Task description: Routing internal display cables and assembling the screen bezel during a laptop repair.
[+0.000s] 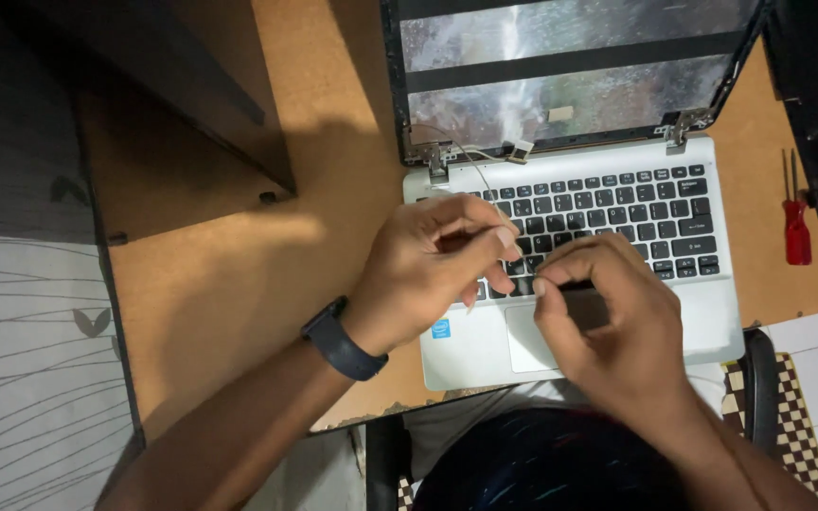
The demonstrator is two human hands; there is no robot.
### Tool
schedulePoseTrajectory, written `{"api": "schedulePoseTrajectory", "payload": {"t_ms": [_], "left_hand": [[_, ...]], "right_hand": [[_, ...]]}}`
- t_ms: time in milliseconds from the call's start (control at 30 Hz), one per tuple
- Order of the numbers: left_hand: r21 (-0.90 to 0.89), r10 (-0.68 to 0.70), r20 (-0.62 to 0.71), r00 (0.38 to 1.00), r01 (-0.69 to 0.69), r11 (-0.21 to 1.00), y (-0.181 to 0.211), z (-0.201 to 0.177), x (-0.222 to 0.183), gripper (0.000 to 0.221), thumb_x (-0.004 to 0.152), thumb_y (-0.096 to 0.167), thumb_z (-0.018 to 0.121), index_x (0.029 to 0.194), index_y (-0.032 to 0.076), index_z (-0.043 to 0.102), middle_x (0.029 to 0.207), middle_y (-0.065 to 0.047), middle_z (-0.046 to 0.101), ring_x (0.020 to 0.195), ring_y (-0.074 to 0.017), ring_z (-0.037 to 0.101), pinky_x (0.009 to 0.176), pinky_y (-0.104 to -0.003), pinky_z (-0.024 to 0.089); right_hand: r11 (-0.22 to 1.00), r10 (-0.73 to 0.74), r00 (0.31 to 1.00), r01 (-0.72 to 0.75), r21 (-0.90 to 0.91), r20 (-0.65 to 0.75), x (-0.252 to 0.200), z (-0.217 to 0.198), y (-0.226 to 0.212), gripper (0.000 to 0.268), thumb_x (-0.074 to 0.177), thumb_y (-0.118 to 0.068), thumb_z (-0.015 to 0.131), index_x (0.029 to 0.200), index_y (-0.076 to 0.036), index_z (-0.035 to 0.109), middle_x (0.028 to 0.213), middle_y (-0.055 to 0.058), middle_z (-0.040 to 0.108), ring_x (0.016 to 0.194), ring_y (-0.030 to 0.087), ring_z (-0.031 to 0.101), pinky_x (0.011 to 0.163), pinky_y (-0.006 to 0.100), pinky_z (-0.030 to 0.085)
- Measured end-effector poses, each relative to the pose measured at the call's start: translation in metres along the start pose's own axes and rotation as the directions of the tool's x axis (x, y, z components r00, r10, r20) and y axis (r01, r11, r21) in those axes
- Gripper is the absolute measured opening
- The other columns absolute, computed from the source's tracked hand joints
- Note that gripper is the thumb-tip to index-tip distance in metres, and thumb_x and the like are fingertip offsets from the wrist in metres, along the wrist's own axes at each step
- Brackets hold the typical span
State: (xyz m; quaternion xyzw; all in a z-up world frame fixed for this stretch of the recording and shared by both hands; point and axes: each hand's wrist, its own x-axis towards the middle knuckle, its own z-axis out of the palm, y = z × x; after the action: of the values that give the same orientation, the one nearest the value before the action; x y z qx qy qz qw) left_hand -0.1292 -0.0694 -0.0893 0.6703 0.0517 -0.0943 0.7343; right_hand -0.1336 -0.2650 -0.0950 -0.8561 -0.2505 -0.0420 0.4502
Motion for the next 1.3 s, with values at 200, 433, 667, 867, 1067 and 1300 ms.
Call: {"api": "schedulePoseTrajectory", "payload": {"t_ms": [200,433,667,867,1067,1300], "left_hand": [[0.031,0.057,0.069,0.996,-0.059,0.998,-0.016,-0.001,0.004,0.007,0.097,0.012,0.066,0.094,0.008,0.071,0.081,-0.007,0.073,0.066,-0.0164,0.077,0.043,-0.024,0.055],[-0.083,-0.143,0.031,0.989,0.145,0.986,-0.010,0.004,0.006,0.012,0.095,0.010,0.067,0.103,0.001,0.066,0.091,-0.019,0.077,0.078,-0.0283,0.080,0.061,-0.034,0.068],[-0.122,-0.044,0.072,0.996,0.052,0.991,-0.014,0.001,0.004,0.007,0.093,0.008,0.067,0.092,0.001,0.065,0.085,-0.015,0.072,0.080,-0.0264,0.079,0.074,-0.037,0.072],[-0.092,-0.068,0.083,0.994,0.076,0.993,-0.006,-0.001,0.006,0.009,0.093,0.011,0.069,0.093,0.002,0.068,0.086,-0.015,0.074,0.081,-0.0267,0.078,0.079,-0.041,0.072],[-0.219,0.025,-0.006,1.000,-0.026,0.975,-0.028,-0.004,0.012,0.010,0.094,0.005,0.067,0.088,-0.003,0.066,0.096,-0.028,0.073,0.083,-0.0415,0.078,0.071,-0.052,0.068],[-0.268,0.052,-0.029,0.998,-0.058,0.962,-0.028,-0.007,0.012,0.009,0.093,0.006,0.068,0.092,-0.002,0.065,0.095,-0.026,0.074,0.085,-0.0417,0.077,0.067,-0.051,0.067]], "right_hand": [[0.999,-0.033,0.993,0.031,0.024,0.117,0.028,-0.011,0.001,0.004,0.098,-0.008,0.068,0.097,-0.004,0.067,0.089,0.006,0.066,0.081,0.018,0.063,0.074,0.030,0.047],[1.000,-0.013,0.968,0.007,0.028,0.252,0.044,-0.020,0.013,0.006,0.091,-0.016,0.074,0.092,-0.012,0.069,0.082,-0.002,0.074,0.072,0.013,0.067,0.064,0.029,0.053],[0.992,-0.126,0.940,0.125,0.023,0.318,0.041,-0.023,0.017,0.003,0.091,-0.008,0.070,0.091,-0.011,0.070,0.083,0.000,0.072,0.073,0.013,0.064,0.067,0.029,0.051],[0.995,-0.096,0.934,0.094,0.025,0.345,0.057,-0.024,0.013,0.007,0.092,-0.016,0.072,0.087,-0.013,0.069,0.077,-0.002,0.071,0.068,0.011,0.064,0.064,0.028,0.051],[0.994,-0.107,0.964,0.103,0.029,0.243,0.057,-0.013,0.007,0.004,0.084,-0.004,0.076,0.085,-0.002,0.072,0.067,0.013,0.071,0.064,0.031,0.071,0.057,0.039,0.058],[0.969,-0.078,0.969,0.129,-0.212,0.233,0.051,-0.006,0.008,0.014,0.090,-0.015,0.074,0.091,-0.001,0.072,0.071,0.014,0.070,0.067,0.036,0.070,0.053,0.045,0.055]]}}
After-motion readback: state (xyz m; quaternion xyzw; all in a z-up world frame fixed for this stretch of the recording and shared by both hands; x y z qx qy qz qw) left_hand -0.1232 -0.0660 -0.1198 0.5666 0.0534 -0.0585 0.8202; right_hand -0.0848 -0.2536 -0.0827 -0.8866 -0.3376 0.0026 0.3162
